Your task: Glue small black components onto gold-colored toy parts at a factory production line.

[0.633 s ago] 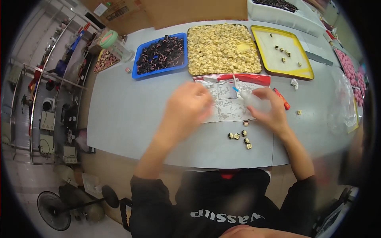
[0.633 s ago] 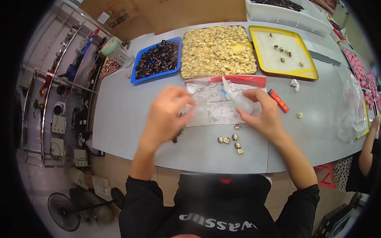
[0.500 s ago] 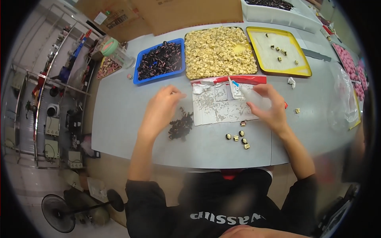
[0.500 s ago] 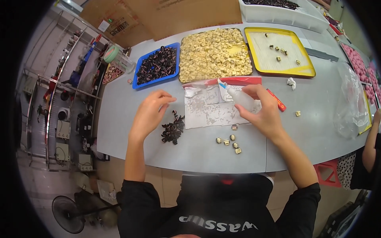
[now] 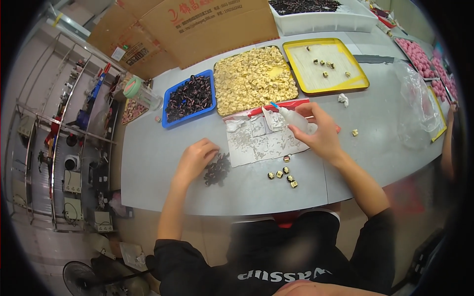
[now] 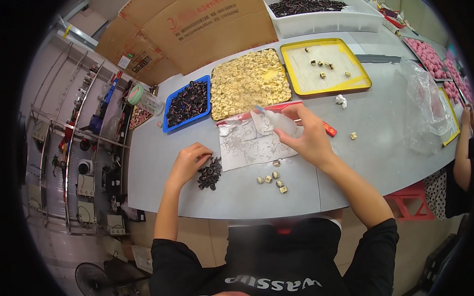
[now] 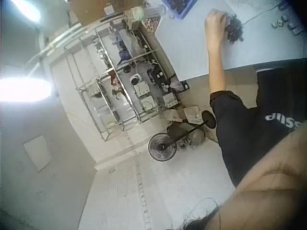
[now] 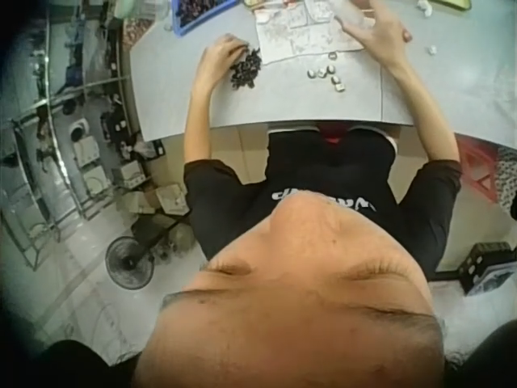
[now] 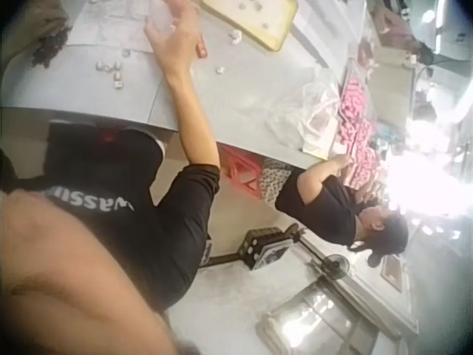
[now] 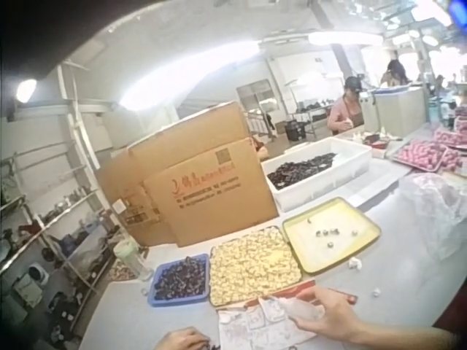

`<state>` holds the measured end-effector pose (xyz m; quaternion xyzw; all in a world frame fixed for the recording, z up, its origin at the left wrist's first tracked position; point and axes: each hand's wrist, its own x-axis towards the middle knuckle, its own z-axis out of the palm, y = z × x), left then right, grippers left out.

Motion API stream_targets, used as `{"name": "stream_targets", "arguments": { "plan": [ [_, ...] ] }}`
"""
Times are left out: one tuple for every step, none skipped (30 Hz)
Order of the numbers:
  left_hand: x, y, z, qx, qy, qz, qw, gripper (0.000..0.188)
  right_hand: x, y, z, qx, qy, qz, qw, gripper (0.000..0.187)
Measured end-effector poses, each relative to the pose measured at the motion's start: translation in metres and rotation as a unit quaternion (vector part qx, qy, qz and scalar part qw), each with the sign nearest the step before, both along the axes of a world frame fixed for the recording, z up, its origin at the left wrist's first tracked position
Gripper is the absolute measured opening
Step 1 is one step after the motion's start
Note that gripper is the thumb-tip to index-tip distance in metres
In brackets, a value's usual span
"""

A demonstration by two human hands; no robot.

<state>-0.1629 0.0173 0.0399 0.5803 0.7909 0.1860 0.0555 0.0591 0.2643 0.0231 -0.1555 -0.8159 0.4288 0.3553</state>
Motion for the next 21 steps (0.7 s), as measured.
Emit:
{"name": "stream_targets", "arguments": {
  "plan": [
    [0.001,0.000,0.002,0.002,0.000,-0.003,1.000,0.012,0.000,0.000,0.000,0.002,0.000,-0.003,1.000,0.037],
    [0.001,0.000,0.004,0.008,-0.026,0.014,1.000,0.012,0.001,0.001,0.000,-0.042,-0.002,0.004,0.999,0.037],
    [0.002,0.000,0.006,0.010,-0.059,0.040,0.997,0.013,0.001,0.001,0.000,-0.079,0.006,0.015,0.997,0.036],
    [0.003,0.002,0.009,0.016,-0.053,0.029,0.998,0.013,0.001,0.003,-0.001,-0.085,-0.006,0.010,0.996,0.036],
    [0.005,0.003,0.012,0.044,-0.067,0.041,0.996,0.014,0.000,0.004,-0.001,-0.153,0.000,0.037,0.987,0.034],
    [0.007,0.005,0.015,0.082,-0.086,0.053,0.992,0.016,-0.001,0.006,-0.002,-0.221,0.006,0.064,0.973,0.031],
    [0.009,0.008,0.017,0.072,-0.082,0.052,0.993,0.016,-0.001,0.007,-0.003,-0.220,0.006,0.063,0.973,0.031],
    [0.014,0.012,0.018,0.118,-0.129,0.055,0.983,0.018,-0.002,0.008,-0.003,-0.282,0.016,0.083,0.956,0.029],
    [0.019,0.017,0.018,0.166,-0.191,0.057,0.966,0.020,-0.002,0.010,-0.004,-0.348,0.021,0.096,0.932,0.027],
    [0.024,0.022,0.018,0.165,-0.176,0.058,0.969,0.020,-0.003,0.011,-0.004,-0.341,0.025,0.103,0.934,0.027],
    [0.030,0.029,0.017,0.186,-0.209,0.047,0.959,0.020,-0.003,0.011,-0.005,-0.386,0.024,0.099,0.917,0.026],
    [0.037,0.035,0.016,0.205,-0.249,0.037,0.946,0.021,-0.004,0.012,-0.005,-0.428,0.031,0.099,0.898,0.027],
    [0.044,0.042,0.014,0.207,-0.245,0.035,0.946,0.021,-0.004,0.013,-0.005,-0.430,0.020,0.092,0.898,0.027],
    [0.052,0.048,0.012,0.218,-0.291,0.013,0.932,0.020,-0.005,0.013,-0.005,-0.461,0.033,0.087,0.883,0.029],
    [0.059,0.054,0.010,0.229,-0.337,-0.009,0.913,0.019,-0.005,0.014,-0.005,-0.491,0.045,0.081,0.866,0.032],
    [0.065,0.060,0.007,0.229,-0.342,-0.010,0.911,0.019,-0.005,0.014,-0.005,-0.490,0.040,0.076,0.868,0.032],
    [0.070,0.065,0.004,0.222,-0.387,-0.019,0.894,0.019,-0.006,0.015,-0.005,-0.511,0.063,0.075,0.854,0.034],
    [0.076,0.069,0.000,0.215,-0.436,-0.026,0.873,0.019,-0.005,0.015,-0.005,-0.532,0.082,0.072,0.840,0.035],
    [0.081,0.072,-0.004,0.214,-0.449,-0.028,0.867,0.019,-0.004,0.016,-0.005,-0.531,0.071,0.060,0.842,0.035],
    [0.084,0.074,-0.009,0.212,-0.473,-0.018,0.855,0.018,-0.004,0.017,-0.005,-0.535,0.062,0.078,0.839,0.037],
    [0.087,0.075,-0.013,0.207,-0.495,-0.004,0.844,0.017,-0.004,0.018,-0.005,-0.540,0.055,0.091,0.835,0.038]
  ]
}}
